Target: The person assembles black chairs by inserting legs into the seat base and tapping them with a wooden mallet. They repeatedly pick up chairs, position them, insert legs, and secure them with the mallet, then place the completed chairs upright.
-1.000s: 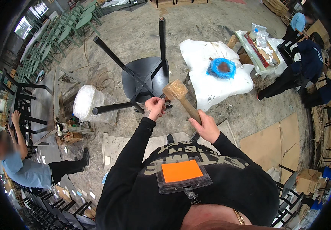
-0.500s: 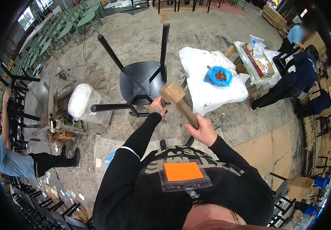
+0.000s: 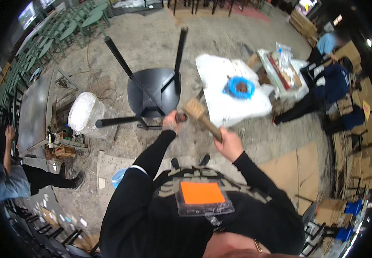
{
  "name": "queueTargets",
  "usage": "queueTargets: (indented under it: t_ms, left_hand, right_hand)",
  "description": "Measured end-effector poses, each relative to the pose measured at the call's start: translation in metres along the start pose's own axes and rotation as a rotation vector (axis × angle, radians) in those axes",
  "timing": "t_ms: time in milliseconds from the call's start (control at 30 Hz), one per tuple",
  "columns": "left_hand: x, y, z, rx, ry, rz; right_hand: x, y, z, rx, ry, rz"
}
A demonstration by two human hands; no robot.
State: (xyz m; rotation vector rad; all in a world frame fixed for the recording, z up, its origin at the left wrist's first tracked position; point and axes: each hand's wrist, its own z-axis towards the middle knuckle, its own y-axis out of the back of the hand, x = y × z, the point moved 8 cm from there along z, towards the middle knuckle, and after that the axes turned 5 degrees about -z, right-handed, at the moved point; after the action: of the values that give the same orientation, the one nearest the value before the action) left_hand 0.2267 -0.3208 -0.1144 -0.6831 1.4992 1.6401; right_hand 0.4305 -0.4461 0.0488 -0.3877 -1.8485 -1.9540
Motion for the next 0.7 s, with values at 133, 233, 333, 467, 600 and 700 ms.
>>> queueTargets:
  t_ms: [133, 233, 333, 467, 600, 700]
  left_hand:
    - [-0.004, 0.008, 0.014, 0.002, 0.105, 0.051]
    - [-0.003, 0.01, 0.018, -0.025, 0.101, 0.069]
    - [0.001, 0.01, 0.011, -0.04, 0.099, 0.1]
    - [0.003, -0.002, 0.021, -0.07, -0.167, 0.157]
    - [0.032, -0.006, 0.022, -0.039, 0.045, -0.167]
    - [-0.006, -0.004, 0.02, -0.008, 0.108, -0.004]
  right_hand:
    - [0.061, 0.083, -0.007, -0.234, 0.025, 0.431]
    - [0.091, 0.149, -0.019, -0.522, 0.123, 0.847]
    - [0.12, 0.197, -0.028, -0.727, 0.604, 1.117]
    - [0.065, 0.065, 0.002, -0.242, 0.22, 0.188]
    - [0.02, -0.012, -0.014, 0.215, 0.142, -0.213]
    - [-0.021, 0.013, -0.025, -0.019, -0.053, 0.067]
